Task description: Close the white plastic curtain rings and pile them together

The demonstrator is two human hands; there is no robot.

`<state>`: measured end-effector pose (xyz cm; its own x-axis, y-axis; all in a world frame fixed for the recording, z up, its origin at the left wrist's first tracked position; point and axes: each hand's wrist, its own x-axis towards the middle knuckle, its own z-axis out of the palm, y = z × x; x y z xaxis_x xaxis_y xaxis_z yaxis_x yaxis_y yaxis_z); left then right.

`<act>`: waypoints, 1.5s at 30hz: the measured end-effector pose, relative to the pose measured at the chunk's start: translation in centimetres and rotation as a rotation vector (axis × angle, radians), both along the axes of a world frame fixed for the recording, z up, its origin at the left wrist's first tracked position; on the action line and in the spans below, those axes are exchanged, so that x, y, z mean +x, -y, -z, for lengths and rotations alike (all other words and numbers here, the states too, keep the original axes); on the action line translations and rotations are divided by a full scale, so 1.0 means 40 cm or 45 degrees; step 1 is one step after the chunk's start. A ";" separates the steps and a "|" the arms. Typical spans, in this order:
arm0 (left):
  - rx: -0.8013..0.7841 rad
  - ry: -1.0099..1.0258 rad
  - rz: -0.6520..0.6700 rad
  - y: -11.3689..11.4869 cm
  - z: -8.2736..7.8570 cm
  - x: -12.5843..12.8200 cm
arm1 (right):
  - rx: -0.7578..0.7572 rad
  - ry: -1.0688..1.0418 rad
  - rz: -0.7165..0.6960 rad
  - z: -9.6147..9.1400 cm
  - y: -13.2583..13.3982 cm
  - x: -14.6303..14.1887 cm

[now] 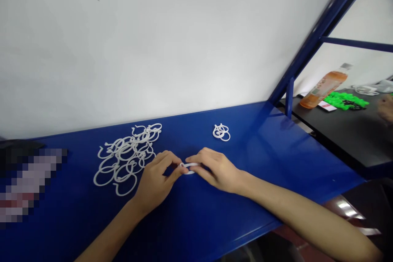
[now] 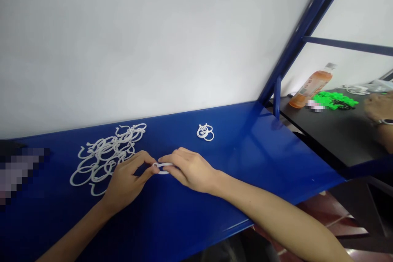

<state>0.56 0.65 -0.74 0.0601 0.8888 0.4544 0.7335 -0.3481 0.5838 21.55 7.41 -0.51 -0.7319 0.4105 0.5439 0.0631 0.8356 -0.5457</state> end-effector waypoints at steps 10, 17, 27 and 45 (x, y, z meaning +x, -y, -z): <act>-0.098 0.132 -0.024 0.002 0.001 0.005 | -0.354 -0.025 -0.010 -0.001 -0.001 -0.001; 0.060 -0.001 0.154 0.002 0.015 -0.004 | -0.201 0.048 -0.176 0.002 0.012 0.006; 0.047 -0.500 -0.141 -0.043 0.035 -0.059 | 0.066 -0.024 0.287 0.018 -0.105 0.028; -0.297 -0.770 -0.449 -0.057 0.037 -0.161 | -0.223 0.064 1.064 0.049 -0.275 0.102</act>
<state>-5.87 2.94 -2.21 -0.0671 0.9711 0.2292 0.9961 0.0519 0.0717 25.63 18.40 -2.49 -0.1731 0.9013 0.3972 0.6487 0.4078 -0.6426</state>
